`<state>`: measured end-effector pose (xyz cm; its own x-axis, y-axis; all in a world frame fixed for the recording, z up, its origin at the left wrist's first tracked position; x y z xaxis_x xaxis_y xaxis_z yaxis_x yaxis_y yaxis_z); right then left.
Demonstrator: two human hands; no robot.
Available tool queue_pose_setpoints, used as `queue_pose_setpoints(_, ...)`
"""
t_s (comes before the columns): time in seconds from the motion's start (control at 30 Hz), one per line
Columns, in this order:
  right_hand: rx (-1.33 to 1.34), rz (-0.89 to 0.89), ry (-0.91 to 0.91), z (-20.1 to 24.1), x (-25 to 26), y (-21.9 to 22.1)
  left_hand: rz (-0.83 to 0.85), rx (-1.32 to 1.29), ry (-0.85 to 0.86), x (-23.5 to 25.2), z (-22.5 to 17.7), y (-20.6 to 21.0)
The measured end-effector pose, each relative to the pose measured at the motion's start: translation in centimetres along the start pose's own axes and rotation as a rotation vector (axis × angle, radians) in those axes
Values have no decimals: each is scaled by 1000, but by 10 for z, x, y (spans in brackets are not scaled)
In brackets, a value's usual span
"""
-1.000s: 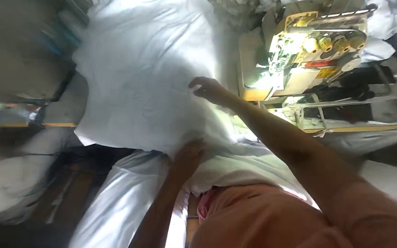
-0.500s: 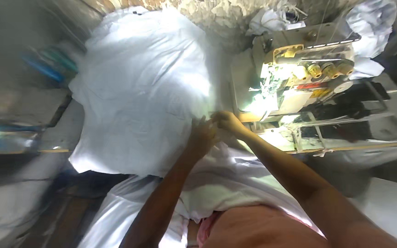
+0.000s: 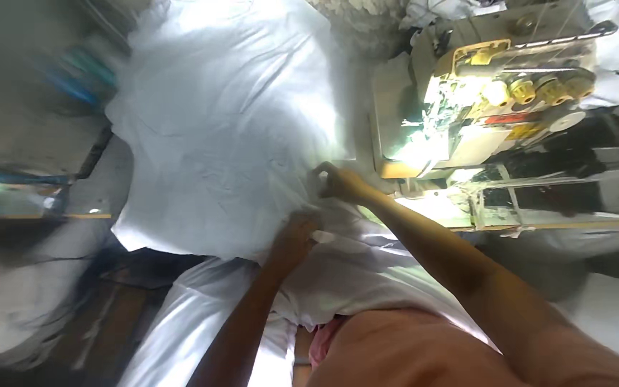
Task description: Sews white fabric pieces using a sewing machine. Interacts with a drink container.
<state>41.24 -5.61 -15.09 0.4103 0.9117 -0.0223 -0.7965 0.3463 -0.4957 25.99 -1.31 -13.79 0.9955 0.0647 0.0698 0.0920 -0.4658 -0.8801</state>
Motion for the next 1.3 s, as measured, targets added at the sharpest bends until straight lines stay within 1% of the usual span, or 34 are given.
queue_pose_setpoints(0.07,193,-16,62,-4,-6,0,41,-64,-31,0,2,-3)
queue_pose_setpoints(0.13,446,-105,172,-16,-14,-3,66,-110,-10,-1,2,-3)
queue_pose_setpoints(0.2,590,-149,275,-33,-20,-5,110,-147,-12,-1,4,-2)
queue_pose_setpoints(0.23,597,-143,312,-40,-22,-5,116,-144,-14,-1,3,-4)
queue_pose_setpoints(0.3,565,-95,331,-44,-24,-5,52,-97,49,-1,-5,-9)
queue_pose_setpoints(0.37,564,-83,287,-36,-24,-7,-32,-67,157,3,-22,-12)
queue_pose_setpoints(0.43,565,-131,243,-23,-20,-13,-69,-62,203,12,-38,-13)
queue_pose_setpoints(0.5,569,-195,243,-13,-17,-21,-84,-140,139,23,-45,-16)
queue_pose_setpoints(0.57,619,-231,279,-4,-19,-24,-145,-291,1,33,-44,-26)
queue_pose_setpoints(0.63,750,-276,301,3,-27,-25,-237,-391,-93,40,-46,-44)
queue_pose_setpoints(0.67,832,-316,294,6,-31,-26,-289,-388,-89,43,-50,-56)
queue_pose_setpoints(0.77,985,-412,212,27,-47,-36,-379,-331,-14,50,-66,-100)
queue_pose_setpoints(0.87,987,-483,64,58,-64,-46,-410,-339,98,60,-81,-128)
queue_pose_setpoints(0.97,896,-568,-132,82,-76,-58,-360,-292,193,69,-93,-134)
queue_pose_setpoints(1.03,865,-627,-216,88,-82,-65,-353,-226,204,71,-99,-137)
queue_pose_setpoints(1.17,904,-640,-220,99,-90,-74,-461,-232,217,66,-105,-147)
queue_pose_setpoints(1.3,735,-626,-334,119,-99,-78,-529,-260,268,60,-112,-154)
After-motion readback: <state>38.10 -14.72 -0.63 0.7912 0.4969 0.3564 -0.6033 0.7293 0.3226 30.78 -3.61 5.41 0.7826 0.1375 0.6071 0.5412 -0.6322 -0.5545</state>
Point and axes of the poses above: each hand's wrist, its own x-axis towards the middle knuckle, its own y-axis out of the palm, z = x × y, the point moved 9 cm from there along x, towards the middle knuckle, and after that the axes turned 5 degrees about -y, right-handed, at the moved point
